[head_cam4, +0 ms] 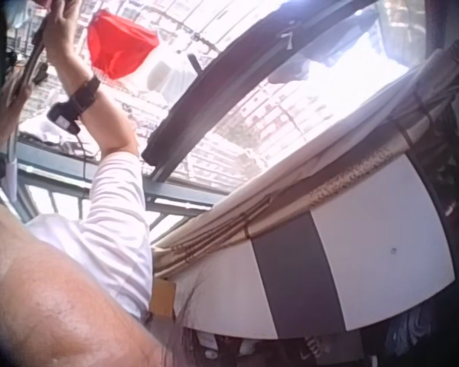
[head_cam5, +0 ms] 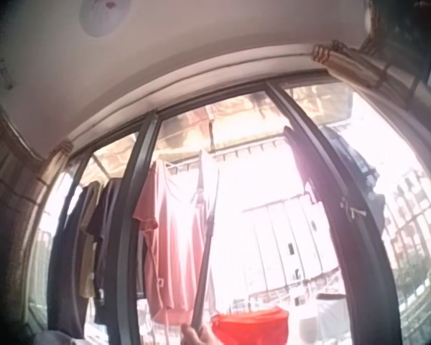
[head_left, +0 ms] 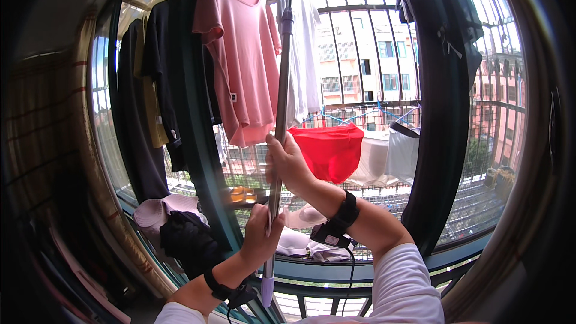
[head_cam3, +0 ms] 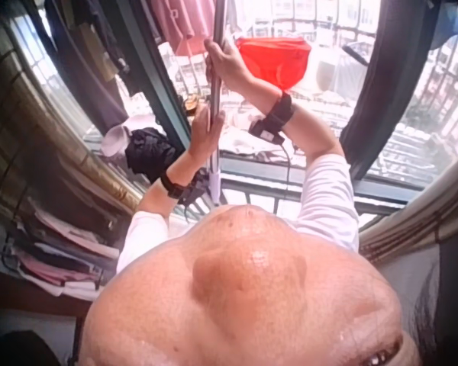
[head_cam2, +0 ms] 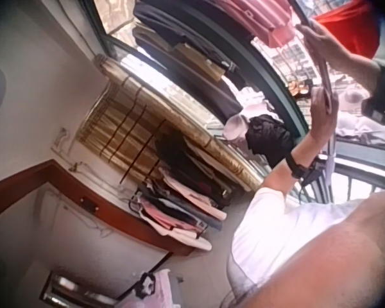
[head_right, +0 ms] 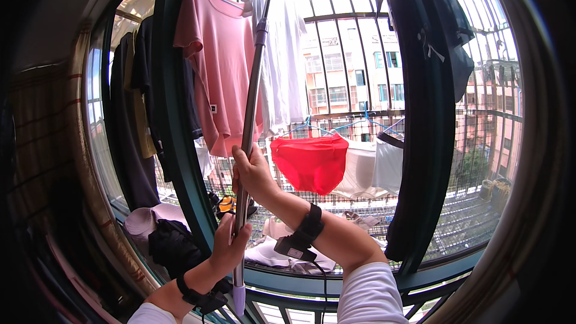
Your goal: The person carries a bundle of clothes to a balcony, places individual items on hangers, and uses a reacher pole to hang them on an elevated rack.
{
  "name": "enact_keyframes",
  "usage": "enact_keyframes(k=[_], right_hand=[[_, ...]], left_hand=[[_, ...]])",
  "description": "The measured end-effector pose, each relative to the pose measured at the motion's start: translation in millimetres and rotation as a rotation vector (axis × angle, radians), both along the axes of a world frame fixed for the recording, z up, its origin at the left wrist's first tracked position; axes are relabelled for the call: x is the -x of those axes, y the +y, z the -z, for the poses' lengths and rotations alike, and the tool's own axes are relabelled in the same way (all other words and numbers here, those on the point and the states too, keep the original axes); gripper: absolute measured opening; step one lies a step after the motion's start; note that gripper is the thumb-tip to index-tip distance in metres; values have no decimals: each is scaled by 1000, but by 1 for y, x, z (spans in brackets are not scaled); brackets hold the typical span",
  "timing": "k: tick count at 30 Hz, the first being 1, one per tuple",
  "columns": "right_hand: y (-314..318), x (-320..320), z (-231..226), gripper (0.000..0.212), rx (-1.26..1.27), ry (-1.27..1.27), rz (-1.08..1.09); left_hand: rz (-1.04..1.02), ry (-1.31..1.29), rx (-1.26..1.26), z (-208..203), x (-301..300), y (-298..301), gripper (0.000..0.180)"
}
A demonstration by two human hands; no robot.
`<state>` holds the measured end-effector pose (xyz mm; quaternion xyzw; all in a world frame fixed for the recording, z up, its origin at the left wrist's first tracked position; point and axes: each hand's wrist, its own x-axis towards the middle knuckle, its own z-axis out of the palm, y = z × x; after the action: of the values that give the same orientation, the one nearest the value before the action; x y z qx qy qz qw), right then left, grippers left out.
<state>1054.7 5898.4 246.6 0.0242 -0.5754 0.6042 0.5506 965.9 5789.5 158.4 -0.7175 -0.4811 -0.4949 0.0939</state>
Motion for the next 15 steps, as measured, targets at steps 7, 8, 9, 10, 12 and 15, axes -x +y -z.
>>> enact_keyframes(k=[7,8,9,10,12,15], right_hand=[[2,-2,-8,24,41,-1,25],[2,-2,-10,24,31,-2,28],[3,-1,-12,24,30,-1,23],[4,-2,-14,24,42,-1,23],[10,-1,-17,24,29,18,34],[11,-3,-24,25,23,21,51]], left_hand=[[2,-14,-1,-9,-5,-2,19],[-3,-13,-2,-11,-5,-2,19],[-5,-16,-6,-12,-4,-1,20],[-1,-20,-10,-13,-5,1,21],[2,-11,-44,-16,-6,7,22],[-12,-6,-72,-18,-5,14,23]])
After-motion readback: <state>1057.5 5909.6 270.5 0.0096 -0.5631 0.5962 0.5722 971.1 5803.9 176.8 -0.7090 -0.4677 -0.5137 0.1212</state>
